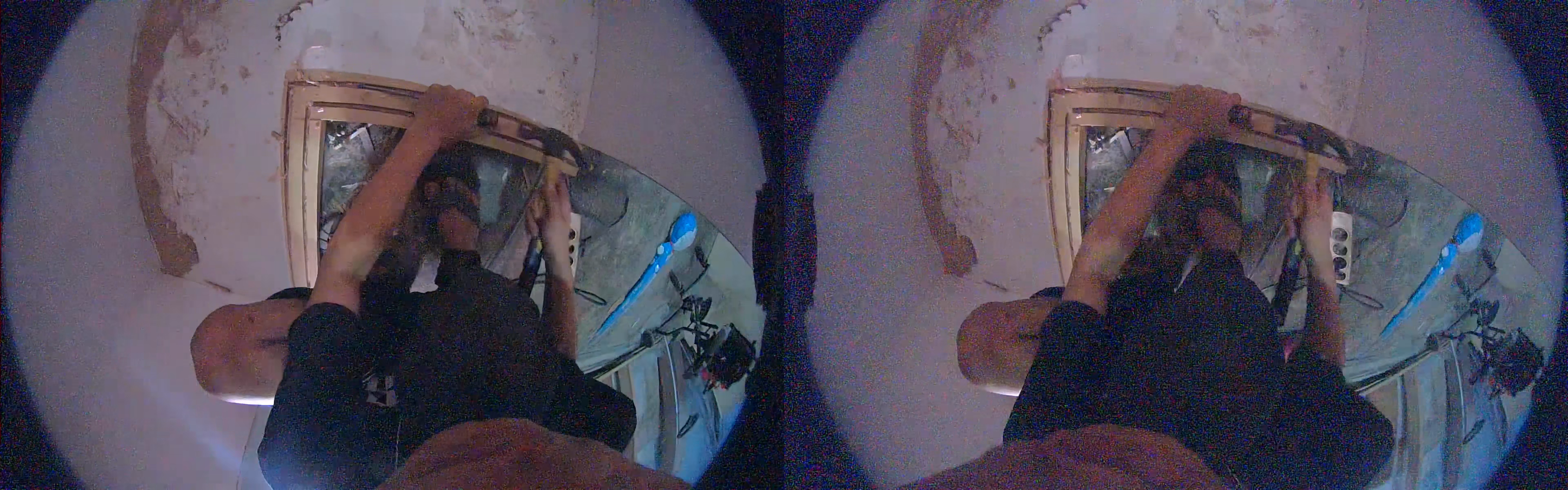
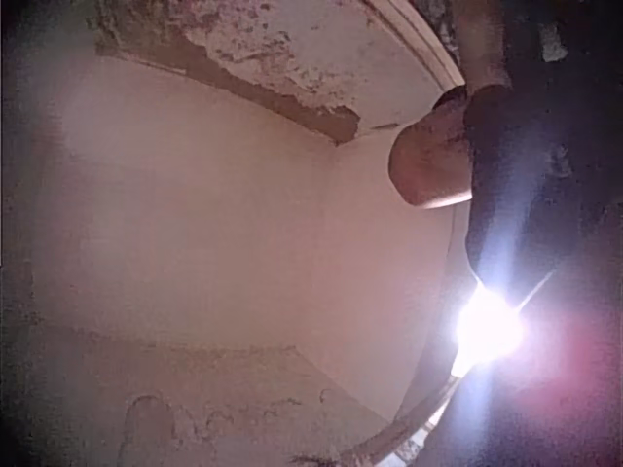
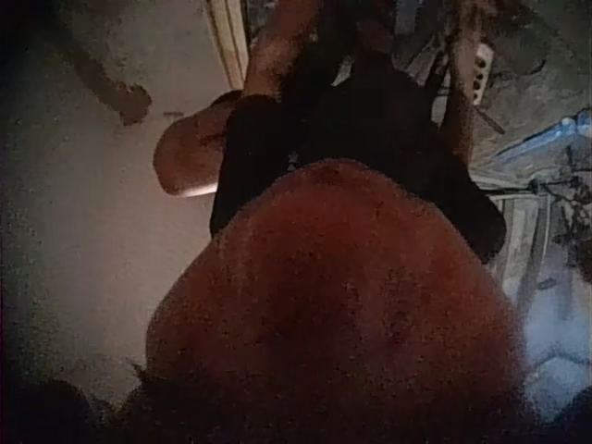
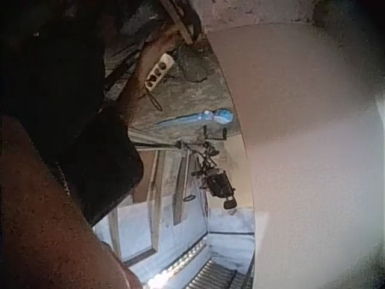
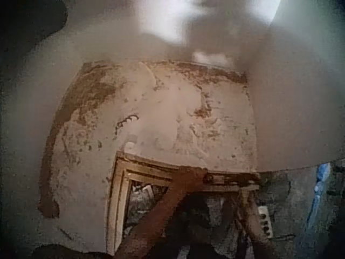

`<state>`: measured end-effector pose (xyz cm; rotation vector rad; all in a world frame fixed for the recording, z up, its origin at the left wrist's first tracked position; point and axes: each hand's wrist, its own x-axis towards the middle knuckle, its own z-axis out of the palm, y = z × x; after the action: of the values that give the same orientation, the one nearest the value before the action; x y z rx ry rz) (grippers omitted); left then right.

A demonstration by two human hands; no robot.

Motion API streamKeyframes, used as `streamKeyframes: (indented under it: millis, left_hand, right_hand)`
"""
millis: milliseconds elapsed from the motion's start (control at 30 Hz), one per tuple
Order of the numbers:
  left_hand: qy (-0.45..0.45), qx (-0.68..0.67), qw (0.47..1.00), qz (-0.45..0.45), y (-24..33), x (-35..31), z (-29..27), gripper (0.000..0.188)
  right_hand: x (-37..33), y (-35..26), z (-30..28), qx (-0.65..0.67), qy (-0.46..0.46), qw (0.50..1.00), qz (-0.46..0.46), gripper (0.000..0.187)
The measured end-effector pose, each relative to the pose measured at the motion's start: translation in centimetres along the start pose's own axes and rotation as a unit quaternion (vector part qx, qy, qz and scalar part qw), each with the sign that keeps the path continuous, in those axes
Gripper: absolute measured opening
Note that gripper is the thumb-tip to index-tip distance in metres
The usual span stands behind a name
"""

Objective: The person uses a hammer and a screwdriver to secure a wooden frame into an opening in the ceiling.

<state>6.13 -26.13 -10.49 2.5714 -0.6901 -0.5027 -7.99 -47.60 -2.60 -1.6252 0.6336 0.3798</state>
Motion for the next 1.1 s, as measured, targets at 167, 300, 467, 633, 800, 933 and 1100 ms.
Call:
streamKeyframes:
  millis: [167,300,467,633,800,933,1100]
  left_hand:
    - [0.042,0.004,0.999,0.023,0.4,0.8,0.5,0.023]
    - [0.038,0.016,0.999,0.016,-0.7,0.3,0.7,0.021]
    - [0.037,0.009,0.999,0.001,-0.4,-0.2,-0.2,0.02]
    - [0.074,0.017,0.997,0.01,-1.6,-0.3,-0.5,0.023]
    - [0.066,0.032,0.997,-0.011,-3.0,-1.3,-1.5,0.027]
    - [0.11,0.015,0.994,0.02,-3.3,-1.9,-0.7,0.025]
    - [0.118,-0.027,0.991,0.049,-0.4,-0.8,-0.3,0.024]
  right_hand:
    - [0.9,-0.4,0.4,0.032,0.06,0.997,0.039,0.024]
    - [1.3,-0.7,0.4,-0.003,-0.057,0.997,0.045,0.024]
    - [1.0,-0.8,-1.0,0.058,0.009,0.998,0.024,0.023]
    - [2.2,0.0,1.7,-0.075,-0.068,0.994,0.028,0.028]
    - [4.0,2.5,0.7,-0.168,-0.041,0.983,-0.058,0.043]
    - [2.4,0.4,-1.4,-0.059,-0.045,0.997,0.024,0.048]
    - [1.8,2.0,-3.7,-0.061,0.026,0.997,0.028,0.035]
